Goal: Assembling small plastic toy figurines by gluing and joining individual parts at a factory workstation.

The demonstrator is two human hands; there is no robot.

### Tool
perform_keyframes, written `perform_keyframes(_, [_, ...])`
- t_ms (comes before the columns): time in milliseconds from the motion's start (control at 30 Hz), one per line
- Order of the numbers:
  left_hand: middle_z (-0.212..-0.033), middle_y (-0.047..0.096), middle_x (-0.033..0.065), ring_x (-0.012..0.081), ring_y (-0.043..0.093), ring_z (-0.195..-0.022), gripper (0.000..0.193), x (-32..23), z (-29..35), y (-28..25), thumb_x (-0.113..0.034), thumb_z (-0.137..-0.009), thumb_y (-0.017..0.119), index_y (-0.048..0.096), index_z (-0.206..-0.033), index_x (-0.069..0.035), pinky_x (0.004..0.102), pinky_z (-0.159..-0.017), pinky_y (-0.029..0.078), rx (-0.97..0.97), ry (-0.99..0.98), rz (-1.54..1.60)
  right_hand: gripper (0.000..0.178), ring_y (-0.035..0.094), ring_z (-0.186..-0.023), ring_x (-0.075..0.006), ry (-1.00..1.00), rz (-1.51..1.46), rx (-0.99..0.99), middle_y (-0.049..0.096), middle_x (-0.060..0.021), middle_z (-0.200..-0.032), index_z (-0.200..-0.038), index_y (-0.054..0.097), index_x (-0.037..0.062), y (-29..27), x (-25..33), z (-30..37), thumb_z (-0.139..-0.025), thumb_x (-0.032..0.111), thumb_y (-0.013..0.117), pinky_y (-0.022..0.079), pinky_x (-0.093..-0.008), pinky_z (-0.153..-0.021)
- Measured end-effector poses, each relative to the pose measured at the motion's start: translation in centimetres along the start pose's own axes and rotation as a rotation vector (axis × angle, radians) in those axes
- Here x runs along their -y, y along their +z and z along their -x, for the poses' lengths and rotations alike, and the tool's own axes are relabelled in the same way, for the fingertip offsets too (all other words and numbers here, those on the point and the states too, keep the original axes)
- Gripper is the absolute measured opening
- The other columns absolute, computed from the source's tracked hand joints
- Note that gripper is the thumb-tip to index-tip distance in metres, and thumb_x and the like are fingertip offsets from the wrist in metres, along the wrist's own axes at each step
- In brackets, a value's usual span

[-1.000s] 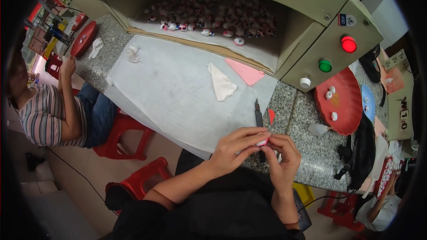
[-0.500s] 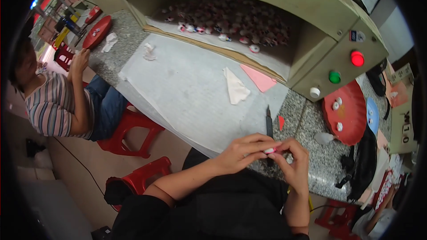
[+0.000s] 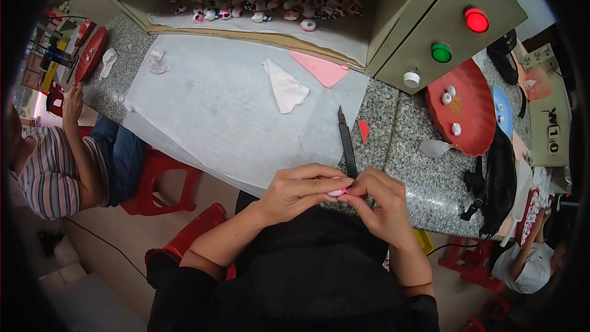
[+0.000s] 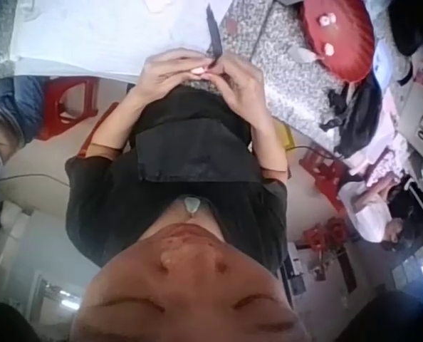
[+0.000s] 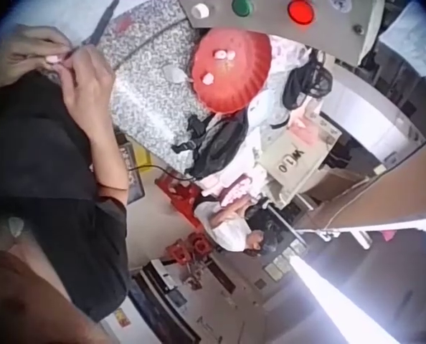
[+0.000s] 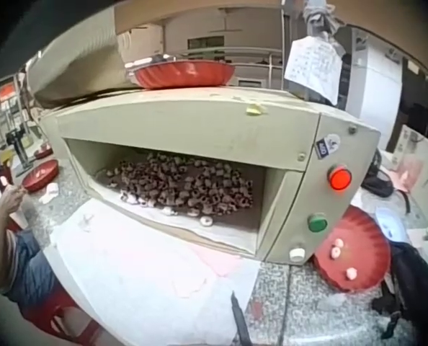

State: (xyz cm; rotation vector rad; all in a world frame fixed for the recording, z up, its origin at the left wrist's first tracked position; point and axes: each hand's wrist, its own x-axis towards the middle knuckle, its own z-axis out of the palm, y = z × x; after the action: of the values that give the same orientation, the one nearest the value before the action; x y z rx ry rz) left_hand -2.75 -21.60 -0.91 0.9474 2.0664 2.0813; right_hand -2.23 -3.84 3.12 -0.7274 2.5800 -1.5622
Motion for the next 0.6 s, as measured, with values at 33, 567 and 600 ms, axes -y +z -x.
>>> perform_keyframes(33, [-0.095, 0.056, 0.0160, 0.0227, 0.058, -0.081, 0.031, -0.1, 0.0, 0.1, 0.006, -0.068, 0.057, 0.058, -0.098, 0.000, 0.0269, -0.068, 0.047, -0.019, 0.014, 0.005, 0.013, 0.050, -0.054, -0.0186, -0.016, 0.013, -0.018, 0.050, -0.0080, -0.062, -0.069, 0.051, -0.0006, 0.1, 0.1, 0.0, -0.065, 0.001, 0.064, 0.038, -0.0261, -0.048])
perform_keyframes(567, [-0.102, 0.054, 0.0183, 0.0235, 0.057, -0.088, 0.036, -0.5, -0.7, 1.0, 0.012, -0.063, 0.058, 0.058, -0.097, 0.000, 0.0258, -0.070, 0.048, -0.112, 0.034, -0.140, 0.016, 0.055, -0.063, -0.0237, -0.032, 0.296, -0.103, 0.055, -0.0096, -0.072, -0.082, 0.054, 0.0005, 0.4, 0.9, 0.4, -0.069, 0.005, 0.061, 0.045, -0.0314, -0.054])
perform_keyframes(600, [-0.102, 0.054, 0.0179, 0.0234, 0.057, -0.088, 0.036, -0.3, -0.6, 1.1, 0.011, -0.063, 0.058, 0.058, -0.098, 0.000, 0.0261, -0.070, 0.048, -0.099, 0.017, -0.133, 0.014, 0.054, -0.062, -0.0236, -0.028, 0.327, -0.079, 0.054, -0.0091, -0.069, -0.080, 0.054, 0.0009, 0.1, 1.0, 0.5, -0.069, 0.006, 0.061, 0.044, -0.0315, -0.054])
